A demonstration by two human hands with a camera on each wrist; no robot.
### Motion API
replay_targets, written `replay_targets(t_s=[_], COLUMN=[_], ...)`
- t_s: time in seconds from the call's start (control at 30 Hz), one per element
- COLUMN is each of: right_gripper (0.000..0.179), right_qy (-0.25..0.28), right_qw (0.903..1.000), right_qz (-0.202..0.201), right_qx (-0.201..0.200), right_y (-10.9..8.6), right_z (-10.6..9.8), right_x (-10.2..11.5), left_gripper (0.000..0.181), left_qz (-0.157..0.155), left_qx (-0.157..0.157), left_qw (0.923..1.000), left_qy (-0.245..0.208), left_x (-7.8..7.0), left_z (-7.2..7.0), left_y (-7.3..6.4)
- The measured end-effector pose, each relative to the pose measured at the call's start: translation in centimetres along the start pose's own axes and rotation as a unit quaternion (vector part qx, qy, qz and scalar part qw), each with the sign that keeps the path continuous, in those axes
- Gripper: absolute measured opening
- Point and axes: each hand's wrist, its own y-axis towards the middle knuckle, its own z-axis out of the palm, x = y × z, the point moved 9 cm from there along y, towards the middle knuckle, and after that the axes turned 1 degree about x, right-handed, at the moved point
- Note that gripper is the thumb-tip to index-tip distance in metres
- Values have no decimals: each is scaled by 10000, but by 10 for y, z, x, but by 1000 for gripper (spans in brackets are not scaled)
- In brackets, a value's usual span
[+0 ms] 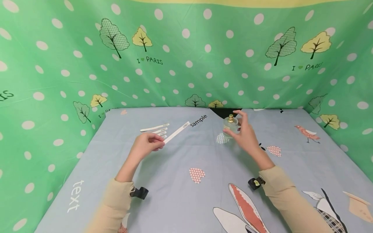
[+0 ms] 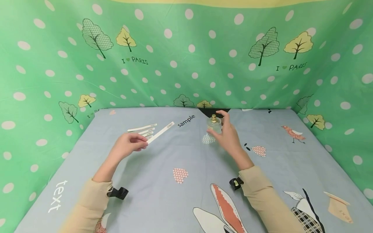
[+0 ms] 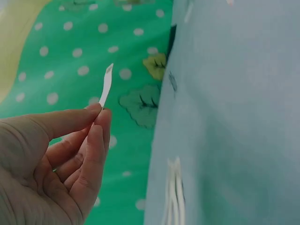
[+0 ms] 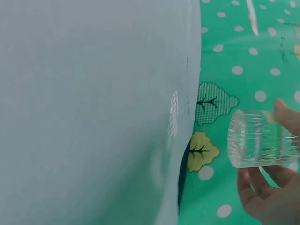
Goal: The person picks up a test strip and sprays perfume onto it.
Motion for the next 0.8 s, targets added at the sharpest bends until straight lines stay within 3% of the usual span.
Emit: replay_targets(t_s=[0.2,0.37,0.57,0.7,0.8], right_gripper=[81,80,79,83,85], right_qy=[425,521,536,519,471], right_qw=[9952,9905,9857,9800,9800], right_qz=[675,911,1054,1129,938], right_qx=[565,891,1202,1554,1692], right_y=[0,-4,-8,-12,-12], right_z=[6,12,19,21,4], right_x=[-28,-40,-48,-53,-47], left_gripper=[23,24,22,25,29], left_qz=[-531,-627,-905,-1011,-865], left_qx=[28,202,320,559,645], left_qw=[9985,9976,9954,9929,9884], left_qy=[-84,-230,-33,274,1070], left_x=[41,60,80,86,70], left_z=[-18,-24,-26,-27,-42], left_y=[-6,-10,-13,-13,-13])
